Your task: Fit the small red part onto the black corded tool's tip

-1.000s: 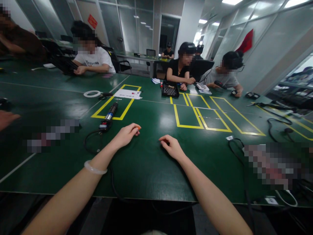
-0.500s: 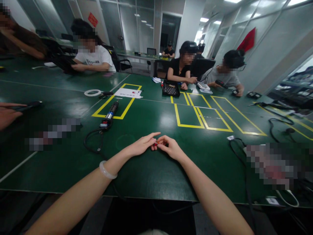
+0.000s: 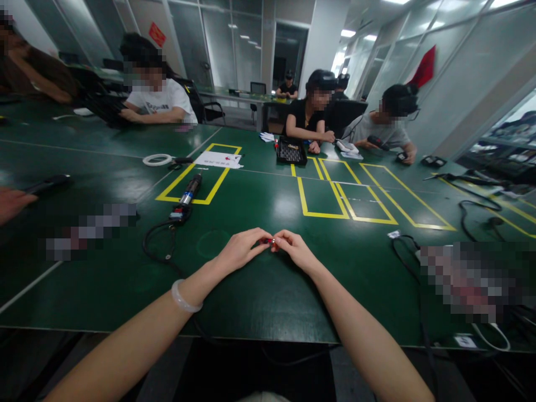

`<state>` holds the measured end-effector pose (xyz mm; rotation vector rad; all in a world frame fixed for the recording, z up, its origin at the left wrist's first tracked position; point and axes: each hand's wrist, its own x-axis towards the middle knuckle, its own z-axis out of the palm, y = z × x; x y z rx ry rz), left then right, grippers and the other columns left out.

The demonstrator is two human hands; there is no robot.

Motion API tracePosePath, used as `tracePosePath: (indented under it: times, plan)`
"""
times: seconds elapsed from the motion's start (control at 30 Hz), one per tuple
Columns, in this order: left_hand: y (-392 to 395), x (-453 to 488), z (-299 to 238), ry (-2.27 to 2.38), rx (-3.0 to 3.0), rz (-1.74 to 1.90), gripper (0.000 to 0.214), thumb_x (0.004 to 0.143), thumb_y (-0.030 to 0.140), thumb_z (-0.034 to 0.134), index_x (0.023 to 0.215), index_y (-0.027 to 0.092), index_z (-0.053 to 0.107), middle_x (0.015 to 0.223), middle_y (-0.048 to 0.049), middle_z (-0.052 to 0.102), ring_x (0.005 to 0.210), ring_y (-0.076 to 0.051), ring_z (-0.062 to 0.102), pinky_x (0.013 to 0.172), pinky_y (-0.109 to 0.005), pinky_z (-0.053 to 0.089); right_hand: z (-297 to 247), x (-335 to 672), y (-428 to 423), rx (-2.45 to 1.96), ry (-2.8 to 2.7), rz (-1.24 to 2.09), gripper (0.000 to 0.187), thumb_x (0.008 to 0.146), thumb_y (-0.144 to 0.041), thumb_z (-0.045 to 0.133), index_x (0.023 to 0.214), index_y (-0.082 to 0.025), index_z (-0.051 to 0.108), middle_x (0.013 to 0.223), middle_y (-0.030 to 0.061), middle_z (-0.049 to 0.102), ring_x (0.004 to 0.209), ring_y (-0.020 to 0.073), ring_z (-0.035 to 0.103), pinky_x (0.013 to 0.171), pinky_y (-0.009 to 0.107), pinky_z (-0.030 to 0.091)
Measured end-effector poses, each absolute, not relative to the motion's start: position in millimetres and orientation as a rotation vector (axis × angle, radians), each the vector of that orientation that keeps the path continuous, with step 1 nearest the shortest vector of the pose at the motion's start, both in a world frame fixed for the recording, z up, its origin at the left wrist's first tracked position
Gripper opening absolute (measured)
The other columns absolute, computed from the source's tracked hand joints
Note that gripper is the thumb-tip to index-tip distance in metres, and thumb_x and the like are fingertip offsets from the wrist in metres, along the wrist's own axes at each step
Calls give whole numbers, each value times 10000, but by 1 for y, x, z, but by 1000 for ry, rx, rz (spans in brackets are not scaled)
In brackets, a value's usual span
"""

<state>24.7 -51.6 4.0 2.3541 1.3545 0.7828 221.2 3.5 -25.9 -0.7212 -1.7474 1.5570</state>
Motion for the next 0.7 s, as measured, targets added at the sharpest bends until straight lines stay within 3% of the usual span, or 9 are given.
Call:
tracePosePath:
  times: [0.2, 0.53, 0.7]
  plan:
    - [-48, 21, 1, 1423, 2324, 786, 334, 956, 428, 412, 1088, 209, 626, 1040, -50, 671, 932, -177, 618, 812, -281, 447, -32, 221, 4, -688, -1732, 1468, 316, 782, -397, 698, 979, -201, 548, 813, 3, 635, 688, 123, 586, 657, 259, 478]
    - [-46, 20, 1, 1456, 2378, 621, 363, 969, 432, 357, 1079, 228, 636, 1052, -33, 674, 966, -177, 614, 814, -275, 439, -30, 222, 1, -735, -2016, 1106, 144, 818, -279, 613, 922, -190, 570, 815, 4, 635, 715, 125, 578, 703, 267, 478]
    - [-31, -17, 13, 1926, 2252, 780, 410, 953, 452, 351, 1150, 225, 629, 1153, -55, 635, 1096, -221, 557, 938, -347, 412, -31, 224, 4, -821, -2007, 1037, 140, 812, -282, 608, 909, -190, 567, 771, -3, 611, 690, 127, 562, 678, 256, 469]
